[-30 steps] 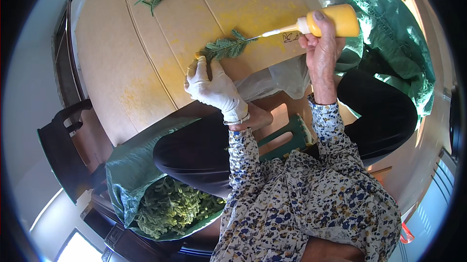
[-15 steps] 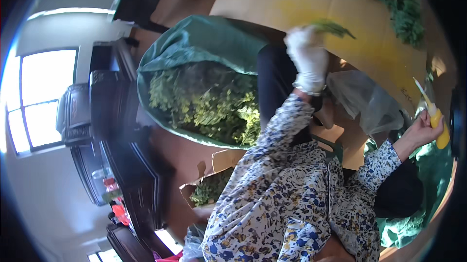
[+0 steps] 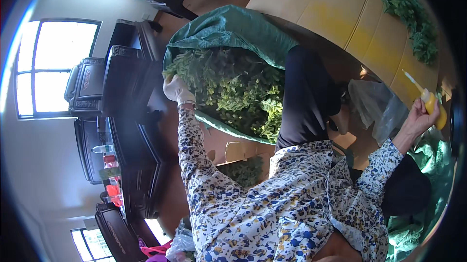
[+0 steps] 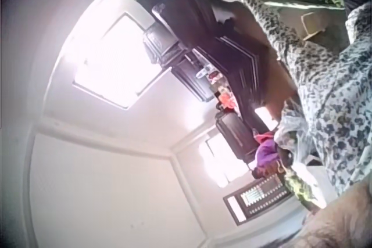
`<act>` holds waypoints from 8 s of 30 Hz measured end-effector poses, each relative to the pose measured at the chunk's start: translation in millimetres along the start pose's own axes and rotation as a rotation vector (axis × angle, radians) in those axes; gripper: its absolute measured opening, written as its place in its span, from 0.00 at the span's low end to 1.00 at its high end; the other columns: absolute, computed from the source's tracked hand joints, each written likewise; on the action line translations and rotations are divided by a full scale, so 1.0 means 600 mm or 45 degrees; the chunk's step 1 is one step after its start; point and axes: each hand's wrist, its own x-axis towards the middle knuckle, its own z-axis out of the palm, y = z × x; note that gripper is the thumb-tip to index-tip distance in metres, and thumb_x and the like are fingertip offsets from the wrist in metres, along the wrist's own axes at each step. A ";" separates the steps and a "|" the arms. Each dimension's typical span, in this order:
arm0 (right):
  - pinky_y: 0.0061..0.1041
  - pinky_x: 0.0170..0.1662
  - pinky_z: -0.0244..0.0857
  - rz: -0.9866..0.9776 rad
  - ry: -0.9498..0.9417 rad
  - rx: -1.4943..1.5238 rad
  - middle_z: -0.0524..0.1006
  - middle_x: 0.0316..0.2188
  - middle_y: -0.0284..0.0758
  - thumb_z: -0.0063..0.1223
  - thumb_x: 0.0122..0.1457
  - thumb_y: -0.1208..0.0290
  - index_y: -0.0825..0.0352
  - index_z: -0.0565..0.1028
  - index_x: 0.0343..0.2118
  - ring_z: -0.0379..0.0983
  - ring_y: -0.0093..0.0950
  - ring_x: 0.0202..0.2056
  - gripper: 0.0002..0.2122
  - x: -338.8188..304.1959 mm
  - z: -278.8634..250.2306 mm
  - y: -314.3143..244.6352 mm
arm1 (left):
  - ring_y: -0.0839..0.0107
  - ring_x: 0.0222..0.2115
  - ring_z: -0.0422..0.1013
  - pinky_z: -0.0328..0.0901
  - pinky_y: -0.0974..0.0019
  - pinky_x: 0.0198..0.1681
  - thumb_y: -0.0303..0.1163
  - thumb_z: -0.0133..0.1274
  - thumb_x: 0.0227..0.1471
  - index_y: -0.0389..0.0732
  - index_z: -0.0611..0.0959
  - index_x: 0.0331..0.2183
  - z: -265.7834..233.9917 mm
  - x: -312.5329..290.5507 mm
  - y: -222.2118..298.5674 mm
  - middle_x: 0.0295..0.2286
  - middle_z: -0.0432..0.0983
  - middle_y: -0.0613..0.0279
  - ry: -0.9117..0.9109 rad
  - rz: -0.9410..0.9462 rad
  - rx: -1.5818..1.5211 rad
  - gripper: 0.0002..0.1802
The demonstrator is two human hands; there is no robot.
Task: Applying glue to small green sprigs and attaching them to a cardboard surface
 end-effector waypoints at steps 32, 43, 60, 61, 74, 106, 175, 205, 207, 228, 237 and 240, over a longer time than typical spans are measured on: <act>0.14 0.19 0.50 0.121 -0.170 0.235 0.66 0.26 0.38 0.54 0.52 0.70 0.73 0.64 0.35 0.54 0.17 0.14 0.14 -0.052 0.058 -0.061 | 0.66 0.43 0.70 0.41 0.34 0.56 0.35 0.54 0.42 0.57 0.84 0.27 0.261 -0.210 0.153 0.31 0.78 0.71 -0.684 1.876 0.932 0.06; 0.10 0.15 0.53 0.108 -0.184 0.378 0.64 0.27 0.41 0.54 0.47 0.71 0.74 0.62 0.33 0.57 0.17 0.16 0.16 -0.047 0.038 -0.105 | 0.61 0.35 0.69 0.51 0.43 0.53 0.30 0.51 0.37 0.45 0.82 0.28 0.334 -0.246 0.297 0.30 0.76 0.61 -1.126 1.664 0.584 0.11; 0.11 0.13 0.51 0.174 -0.012 0.545 0.69 0.30 0.38 0.50 0.56 0.63 0.72 0.66 0.38 0.56 0.14 0.14 0.16 -0.098 0.049 -0.106 | 0.59 0.41 0.72 0.65 0.60 0.46 0.12 0.51 0.37 0.42 0.78 0.43 0.029 -0.478 0.107 0.39 0.76 0.59 -1.012 1.226 -0.777 0.26; 0.11 0.14 0.52 0.262 -0.098 0.723 0.70 0.32 0.41 0.49 0.57 0.62 0.70 0.67 0.37 0.56 0.14 0.14 0.15 -0.101 0.055 -0.101 | 0.60 0.40 0.72 0.66 0.61 0.45 0.12 0.51 0.37 0.42 0.78 0.42 0.054 -0.482 0.136 0.39 0.76 0.58 -1.040 1.157 -0.775 0.26; 0.11 0.13 0.55 0.007 -0.015 0.750 0.69 0.31 0.44 0.49 0.59 0.62 0.69 0.68 0.36 0.56 0.13 0.13 0.13 -0.102 0.005 -0.128 | 0.69 0.23 0.75 0.68 0.67 0.29 0.40 0.58 0.44 0.36 0.79 0.44 0.421 -0.647 0.629 0.26 0.79 0.56 -1.203 0.889 -0.477 0.25; 0.12 0.16 0.54 -0.074 -0.051 0.998 0.69 0.34 0.44 0.50 0.58 0.62 0.72 0.67 0.37 0.55 0.14 0.14 0.15 -0.120 -0.095 -0.196 | 0.54 0.49 0.64 0.59 0.59 0.54 0.22 0.52 0.36 0.50 0.79 0.45 0.408 -0.640 0.529 0.44 0.73 0.53 -1.618 1.798 -0.859 0.29; 0.16 0.17 0.56 -0.154 0.237 -0.474 0.77 0.27 0.39 0.57 0.52 0.70 0.71 0.74 0.31 0.57 0.13 0.16 0.09 0.030 0.078 0.065 | 0.61 0.47 0.66 0.55 0.56 0.52 0.36 0.70 0.24 0.47 0.83 0.37 0.292 -0.695 0.419 0.38 0.76 0.71 -1.206 1.097 -0.813 0.28; 0.16 0.19 0.57 -0.243 0.283 -0.520 0.76 0.28 0.38 0.54 0.54 0.68 0.70 0.72 0.32 0.56 0.13 0.15 0.10 0.040 0.039 0.008 | 0.60 0.45 0.68 0.60 0.57 0.49 0.32 0.70 0.22 0.45 0.84 0.35 0.290 -0.693 0.418 0.36 0.76 0.69 -1.121 1.179 -0.799 0.28; 0.16 0.19 0.57 -0.246 0.284 -0.517 0.76 0.28 0.38 0.54 0.54 0.68 0.70 0.71 0.31 0.56 0.13 0.15 0.09 0.044 0.034 0.005 | 0.61 0.45 0.68 0.60 0.57 0.49 0.32 0.70 0.22 0.45 0.84 0.35 0.291 -0.692 0.418 0.36 0.76 0.69 -1.119 1.179 -0.797 0.28; 0.16 0.16 0.54 -0.026 0.264 -0.347 0.75 0.26 0.36 0.59 0.50 0.69 0.71 0.72 0.29 0.57 0.13 0.14 0.11 0.017 0.093 0.082 | 0.61 0.46 0.66 0.56 0.55 0.52 0.35 0.69 0.26 0.46 0.83 0.37 0.288 -0.694 0.412 0.38 0.75 0.70 -1.151 1.154 -0.795 0.27; 0.17 0.17 0.54 -0.105 0.291 -0.445 0.73 0.23 0.33 0.58 0.50 0.68 0.69 0.71 0.28 0.56 0.14 0.14 0.10 0.025 0.083 0.074 | 0.61 0.47 0.66 0.55 0.56 0.53 0.37 0.68 0.27 0.49 0.82 0.38 0.291 -0.691 0.408 0.39 0.75 0.72 -1.146 1.174 -0.782 0.28; 0.17 0.18 0.54 -0.145 0.296 -0.469 0.71 0.22 0.30 0.57 0.52 0.68 0.68 0.71 0.27 0.55 0.13 0.15 0.09 0.026 0.076 0.055 | 0.62 0.47 0.66 0.56 0.56 0.52 0.38 0.68 0.27 0.49 0.82 0.38 0.291 -0.691 0.408 0.38 0.75 0.72 -1.144 1.180 -0.784 0.27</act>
